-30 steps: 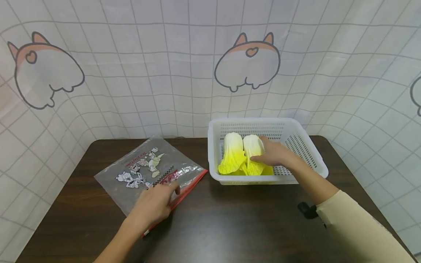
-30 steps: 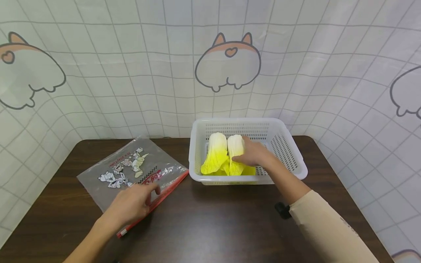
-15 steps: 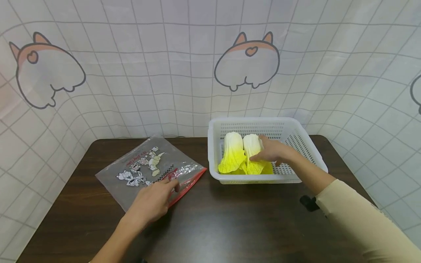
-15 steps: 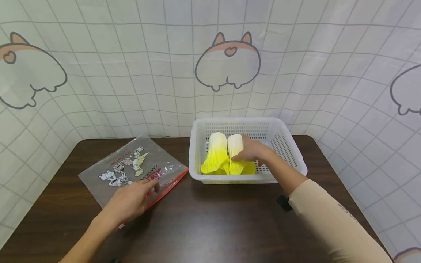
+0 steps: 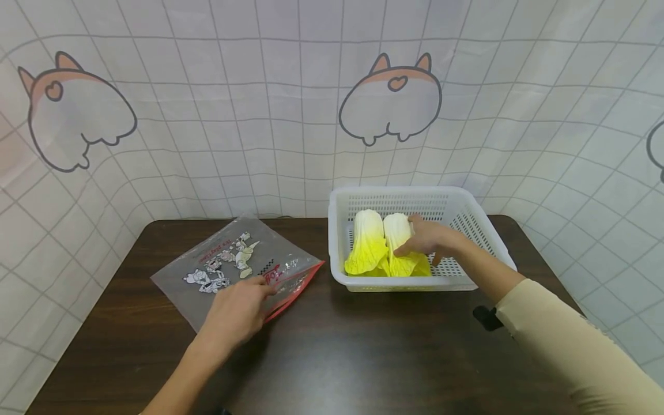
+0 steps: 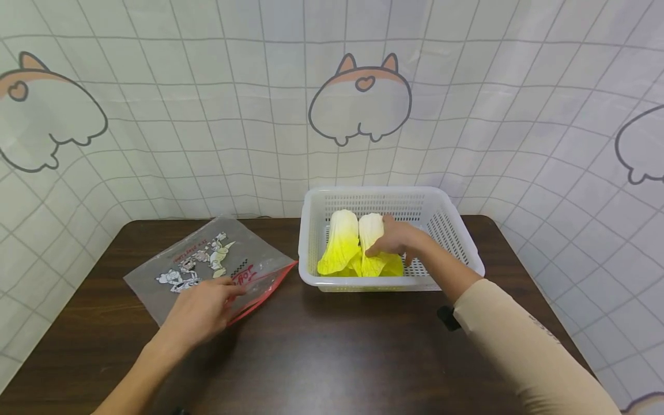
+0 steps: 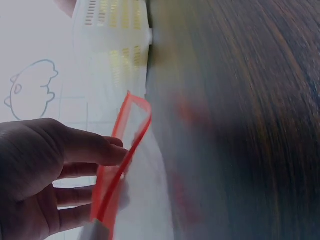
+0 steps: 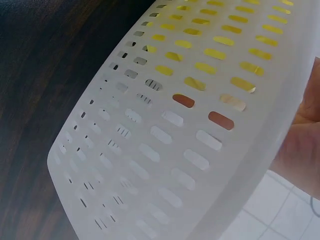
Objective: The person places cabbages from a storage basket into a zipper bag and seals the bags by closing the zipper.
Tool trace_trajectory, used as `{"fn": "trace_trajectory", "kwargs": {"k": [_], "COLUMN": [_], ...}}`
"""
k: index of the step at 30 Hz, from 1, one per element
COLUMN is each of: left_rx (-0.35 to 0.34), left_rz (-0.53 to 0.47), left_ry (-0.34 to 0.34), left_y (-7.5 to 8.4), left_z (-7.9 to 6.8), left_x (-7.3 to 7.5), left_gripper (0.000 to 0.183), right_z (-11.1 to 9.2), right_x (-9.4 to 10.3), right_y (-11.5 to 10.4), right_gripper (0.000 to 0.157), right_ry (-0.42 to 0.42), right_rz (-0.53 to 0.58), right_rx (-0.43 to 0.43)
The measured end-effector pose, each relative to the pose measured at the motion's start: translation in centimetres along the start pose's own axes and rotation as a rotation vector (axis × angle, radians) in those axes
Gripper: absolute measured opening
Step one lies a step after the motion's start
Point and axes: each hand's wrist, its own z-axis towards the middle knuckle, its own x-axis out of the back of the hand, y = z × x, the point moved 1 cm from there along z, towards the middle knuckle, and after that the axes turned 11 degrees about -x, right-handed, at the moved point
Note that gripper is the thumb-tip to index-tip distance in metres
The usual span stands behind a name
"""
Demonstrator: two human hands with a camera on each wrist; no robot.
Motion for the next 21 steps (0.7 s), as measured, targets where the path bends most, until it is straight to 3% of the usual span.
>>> {"fn": "trace_trajectory", "kwargs": {"k": [8, 16, 21], "left_rx": [-0.037, -0.041, -0.026], "left_rz": [0.084, 0.170, 0.224], "left_ry": [0.095, 0.106, 0.131], "left_y": [-0.44, -0.64, -0.66], "left_z": [0.04, -0.03, -0.01], "left_x": [0.35, 0.66, 0.71], "left_gripper": [0.033, 0.025, 0.017], "right_z": [0.19, 0.35, 0.50], "right_x": [0.14, 0.47, 0.62], "right_y": [-0.15, 0.09, 0.28], "right_gripper": [0.111, 0.110, 0.110], "right_ry": [-0.063, -0.102, -0.094], "right_rz": [0.088, 0.164, 0.136], "right_rx": [0.002, -0.014, -0.010]}}
